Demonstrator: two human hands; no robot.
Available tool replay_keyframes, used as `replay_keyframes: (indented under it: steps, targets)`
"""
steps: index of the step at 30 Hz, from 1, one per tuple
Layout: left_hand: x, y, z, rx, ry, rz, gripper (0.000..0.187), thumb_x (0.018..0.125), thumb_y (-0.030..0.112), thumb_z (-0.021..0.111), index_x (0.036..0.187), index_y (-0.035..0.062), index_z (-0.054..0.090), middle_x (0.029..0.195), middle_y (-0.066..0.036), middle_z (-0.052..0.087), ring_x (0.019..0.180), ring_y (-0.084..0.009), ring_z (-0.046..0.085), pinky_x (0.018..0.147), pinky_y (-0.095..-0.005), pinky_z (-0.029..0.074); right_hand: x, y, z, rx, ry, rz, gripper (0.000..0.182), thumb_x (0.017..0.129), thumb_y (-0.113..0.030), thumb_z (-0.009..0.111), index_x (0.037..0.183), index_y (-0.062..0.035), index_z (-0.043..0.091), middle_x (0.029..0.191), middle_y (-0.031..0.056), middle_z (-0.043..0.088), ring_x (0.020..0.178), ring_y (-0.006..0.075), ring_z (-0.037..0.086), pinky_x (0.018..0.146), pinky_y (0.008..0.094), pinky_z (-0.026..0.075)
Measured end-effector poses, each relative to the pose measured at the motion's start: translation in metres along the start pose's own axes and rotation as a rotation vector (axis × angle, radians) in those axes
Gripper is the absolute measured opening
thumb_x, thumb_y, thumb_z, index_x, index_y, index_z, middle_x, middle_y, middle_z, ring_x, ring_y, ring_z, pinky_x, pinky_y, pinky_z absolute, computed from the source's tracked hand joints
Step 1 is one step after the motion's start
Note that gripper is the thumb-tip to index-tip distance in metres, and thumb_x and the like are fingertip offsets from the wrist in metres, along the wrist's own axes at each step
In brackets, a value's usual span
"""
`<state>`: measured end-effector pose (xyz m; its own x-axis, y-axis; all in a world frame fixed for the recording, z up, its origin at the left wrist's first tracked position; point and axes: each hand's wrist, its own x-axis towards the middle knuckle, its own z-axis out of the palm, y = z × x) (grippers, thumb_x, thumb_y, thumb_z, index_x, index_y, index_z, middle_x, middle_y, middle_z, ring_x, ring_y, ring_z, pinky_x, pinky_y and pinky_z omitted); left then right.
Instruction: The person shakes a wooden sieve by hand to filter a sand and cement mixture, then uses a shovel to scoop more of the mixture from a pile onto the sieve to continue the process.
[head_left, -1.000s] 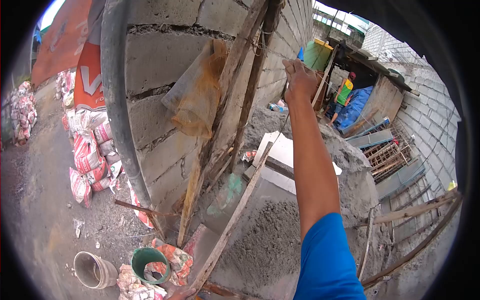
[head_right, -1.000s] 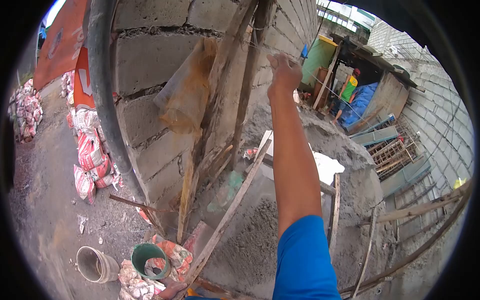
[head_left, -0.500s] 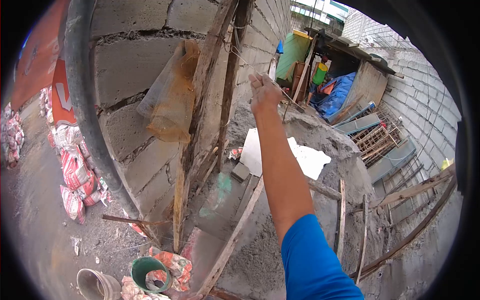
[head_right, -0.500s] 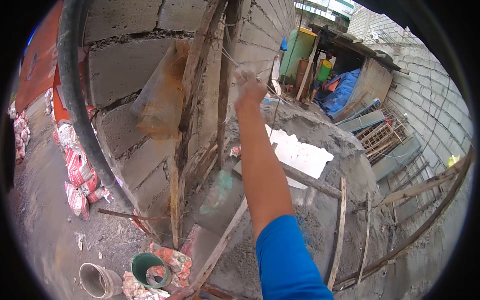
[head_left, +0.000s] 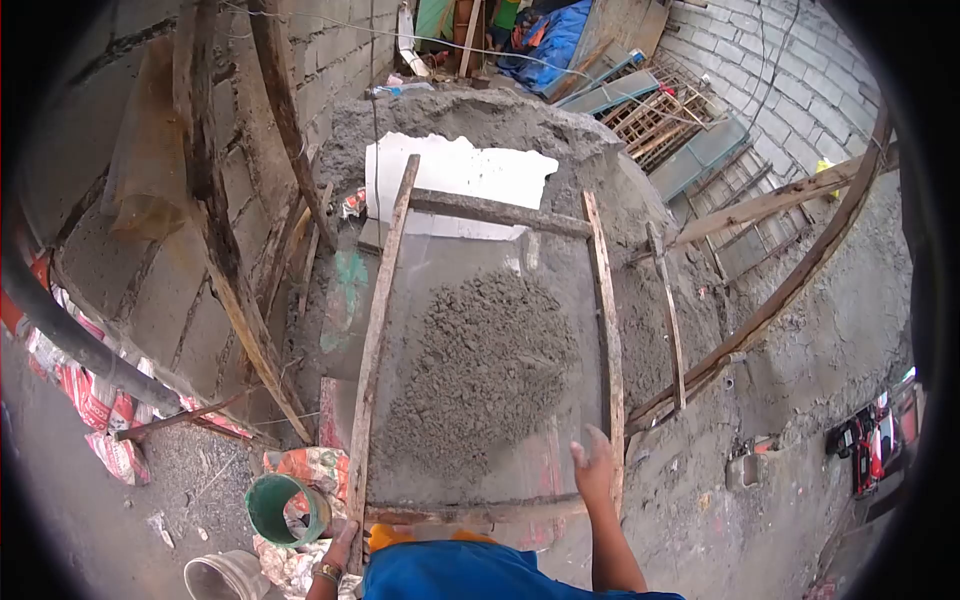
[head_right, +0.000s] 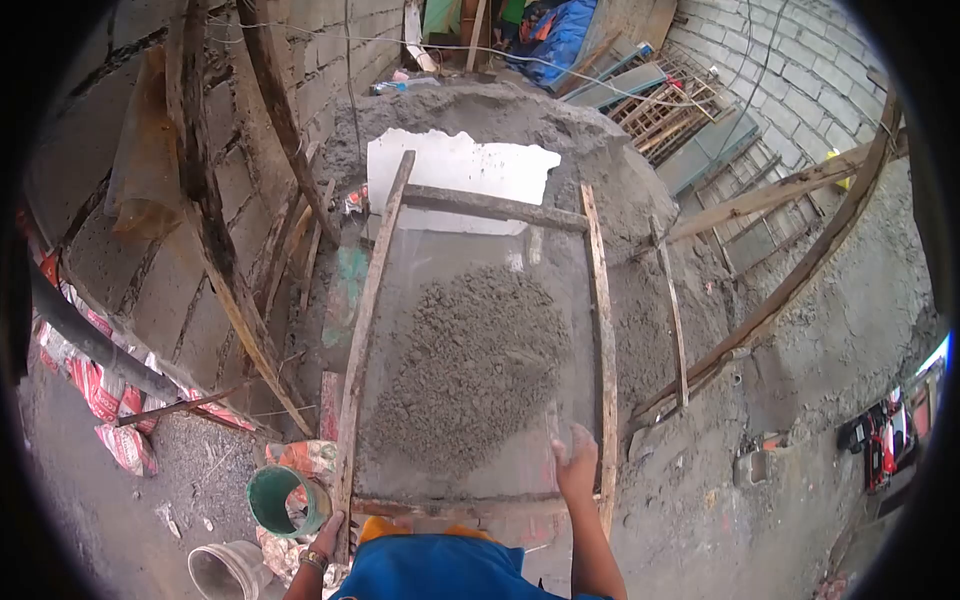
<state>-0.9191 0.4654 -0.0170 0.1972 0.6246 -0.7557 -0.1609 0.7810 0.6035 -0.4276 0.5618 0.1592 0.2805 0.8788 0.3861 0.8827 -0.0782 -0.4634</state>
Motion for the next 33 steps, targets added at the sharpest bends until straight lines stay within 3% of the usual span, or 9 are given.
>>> replay_keyframes:
  steps: [4, 9, 14, 19, 21, 24, 27, 32, 33]
  targets:
    - [-0.008, -0.022, 0.008, -0.086, 0.043, -0.086, 0.061, 0.085, 0.066, 0.044, 0.093, 0.0068, 0.058, 0.063, -0.007, 0.058, 0.051, -0.0231, 0.059, 0.049, -0.035, 0.05, -0.11, 0.19, -0.061, -0.32, 0.044, 0.464, 0.051, 0.091, -0.037, 0.056, 0.12, 0.0048, 0.052, 0.118, 0.0279, 0.055, 0.115, 0.0421, 0.048, 0.099, 0.0456, 0.036]
    - [-0.043, -0.049, 0.039, -0.128, 0.128, -0.094, 0.067, 0.083, 0.072, 0.04, 0.094, 0.0081, 0.056, 0.062, -0.006, 0.056, 0.051, -0.0221, 0.057, 0.048, -0.0355, 0.048, -0.183, 0.295, -0.042, 0.209, -0.449, 0.836, 0.068, 0.094, -0.054, 0.04, 0.123, 0.0061, 0.052, 0.121, 0.0306, 0.054, 0.119, 0.0398, 0.048, 0.1, 0.041, 0.037]
    - [-0.09, -0.063, 0.098, -0.226, 0.194, -0.064, 0.068, 0.08, 0.075, 0.043, 0.093, 0.0093, 0.054, 0.06, -0.005, 0.054, 0.049, -0.0209, 0.055, 0.045, -0.0338, 0.046, -0.137, 0.309, -0.059, -0.067, -0.652, 0.789, 0.088, 0.085, -0.07, 0.04, 0.127, 0.0077, 0.048, 0.124, 0.0292, 0.053, 0.118, 0.0381, 0.051, 0.1, 0.0391, 0.038]
    - [-0.131, -0.083, 0.112, -0.287, 0.231, -0.041, 0.064, 0.082, 0.074, 0.04, 0.094, 0.0128, 0.052, 0.059, -0.004, 0.052, 0.047, -0.0218, 0.054, 0.044, -0.0343, 0.046, -0.156, 0.341, -0.069, 0.008, -0.488, 0.906, 0.099, 0.079, -0.075, 0.046, 0.127, 0.011, 0.046, 0.123, 0.0282, 0.054, 0.117, 0.0353, 0.052, 0.099, 0.0392, 0.039]
    - [-0.154, -0.094, 0.106, -0.222, 0.279, -0.018, 0.065, 0.084, 0.072, 0.037, 0.094, 0.01, 0.051, 0.059, -0.005, 0.052, 0.048, -0.0223, 0.055, 0.044, -0.0355, 0.047, -0.163, 0.289, -0.112, 0.274, -0.639, 0.973, 0.099, 0.079, -0.075, 0.046, 0.126, 0.0122, 0.047, 0.119, 0.0244, 0.057, 0.114, 0.0328, 0.054, 0.099, 0.0378, 0.039]
    - [-0.16, -0.133, 0.063, -0.217, 0.262, -0.024, 0.069, 0.083, 0.073, 0.037, 0.095, 0.0073, 0.052, 0.059, -0.009, 0.054, 0.048, -0.025, 0.055, 0.045, -0.0369, 0.048, -0.249, 0.314, -0.092, 0.643, -0.641, 1.078, 0.068, 0.088, -0.063, 0.045, 0.103, 0.0022, 0.059, 0.079, 0.0143, 0.064, 0.063, 0.0224, 0.062, 0.057, 0.0345, 0.051]
    - [-0.149, -0.159, 0.022, -0.169, 0.238, -0.037, 0.069, 0.081, 0.075, 0.037, 0.091, 0.0082, 0.054, 0.059, -0.01, 0.055, 0.049, -0.0268, 0.056, 0.047, -0.0389, 0.048, -0.299, 0.31, -0.077, 0.575, -0.508, 1.098, 0.069, 0.088, -0.063, 0.043, 0.104, 0.0029, 0.057, 0.076, 0.014, 0.061, 0.061, 0.0251, 0.061, 0.055, 0.0388, 0.052]
    - [-0.102, -0.044, 0.047, -0.059, 0.266, -0.05, 0.064, 0.082, 0.073, 0.04, 0.087, 0.0105, 0.055, 0.057, -0.007, 0.053, 0.045, -0.0226, 0.053, 0.044, -0.0351, 0.046, -0.229, 0.282, -0.067, 0.553, -0.476, 1.163, 0.073, 0.087, -0.066, 0.044, 0.104, 0.0038, 0.056, 0.075, 0.0127, 0.06, 0.06, 0.0237, 0.06, 0.052, 0.0378, 0.051]
    - [-0.092, 0.003, 0.067, -0.035, 0.293, -0.047, 0.06, 0.084, 0.071, 0.042, 0.086, 0.0119, 0.056, 0.055, -0.005, 0.052, 0.044, -0.0198, 0.052, 0.041, -0.0322, 0.045, -0.19, 0.273, -0.066, 0.471, -0.452, 1.115, 0.08, 0.086, -0.067, 0.044, 0.114, 0.0074, 0.055, 0.087, 0.0177, 0.063, 0.076, 0.0284, 0.063, 0.066, 0.0397, 0.052]
